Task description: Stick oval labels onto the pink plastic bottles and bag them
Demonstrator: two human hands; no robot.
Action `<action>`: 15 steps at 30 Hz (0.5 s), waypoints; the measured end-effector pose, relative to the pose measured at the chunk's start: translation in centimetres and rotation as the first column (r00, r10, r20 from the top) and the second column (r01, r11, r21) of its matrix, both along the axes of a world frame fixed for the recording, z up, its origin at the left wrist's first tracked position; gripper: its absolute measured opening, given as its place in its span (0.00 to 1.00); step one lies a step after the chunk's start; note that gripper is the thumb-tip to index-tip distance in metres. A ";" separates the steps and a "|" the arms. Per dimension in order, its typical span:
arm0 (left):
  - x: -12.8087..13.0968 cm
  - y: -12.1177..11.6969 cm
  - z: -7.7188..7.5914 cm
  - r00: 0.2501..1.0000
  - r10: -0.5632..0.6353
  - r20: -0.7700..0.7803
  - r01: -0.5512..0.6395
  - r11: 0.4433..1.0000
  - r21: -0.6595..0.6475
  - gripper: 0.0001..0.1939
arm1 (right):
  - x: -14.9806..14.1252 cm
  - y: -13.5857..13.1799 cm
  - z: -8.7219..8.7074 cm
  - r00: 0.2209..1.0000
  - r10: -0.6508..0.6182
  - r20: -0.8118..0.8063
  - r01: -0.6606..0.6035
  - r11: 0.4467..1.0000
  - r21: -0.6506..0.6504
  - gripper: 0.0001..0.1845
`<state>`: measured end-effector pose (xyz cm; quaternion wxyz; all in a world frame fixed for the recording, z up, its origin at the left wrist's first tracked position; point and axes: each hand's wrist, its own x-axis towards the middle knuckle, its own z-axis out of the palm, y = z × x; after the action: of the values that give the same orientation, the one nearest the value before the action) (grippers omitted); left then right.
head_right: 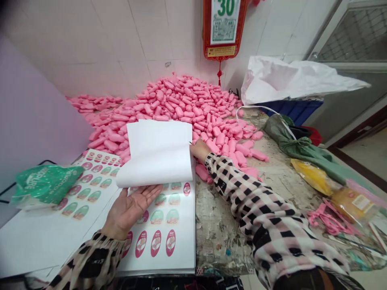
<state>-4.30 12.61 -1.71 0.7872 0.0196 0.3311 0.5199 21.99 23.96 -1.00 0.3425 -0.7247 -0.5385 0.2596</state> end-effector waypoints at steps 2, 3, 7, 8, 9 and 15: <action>-0.4 -0.4 -0.2 1.000 -0.019 0.006 0.019 1.000 0.014 0.37 | 0.1 0.0 -0.2 1.000 -0.020 0.010 0.020 1.000 -0.003 0.22; -0.6 -0.6 -0.3 1.000 -0.029 0.008 0.029 0.999 0.024 0.38 | 0.2 0.0 -0.1 1.000 -0.027 0.011 0.027 1.000 -0.004 0.23; -1.1 -1.3 -0.6 0.999 -0.043 -0.001 0.043 0.996 0.078 0.44 | -0.2 -1.0 0.9 0.999 -0.039 -0.020 0.040 0.998 0.051 0.24; -1.1 -1.5 -0.6 0.999 -0.046 -0.010 0.046 0.995 0.091 0.44 | -0.6 -1.6 1.3 0.999 -0.025 -0.040 0.028 0.997 0.072 0.23; -1.2 -1.6 -0.7 0.998 -0.051 -0.024 0.054 0.993 0.103 0.44 | -1.1 -2.3 1.7 0.998 -0.003 -0.065 0.008 0.996 0.089 0.21; -1.4 -2.4 -1.0 0.912 -0.131 -0.389 0.306 0.848 0.432 0.28 | -4.5 -9.5 4.0 0.721 0.568 -0.397 -0.573 0.811 0.120 0.13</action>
<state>-5.71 10.25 -2.69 0.7414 0.3446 0.3188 0.4795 17.45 14.43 3.01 0.3482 -0.4535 -0.6483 0.5028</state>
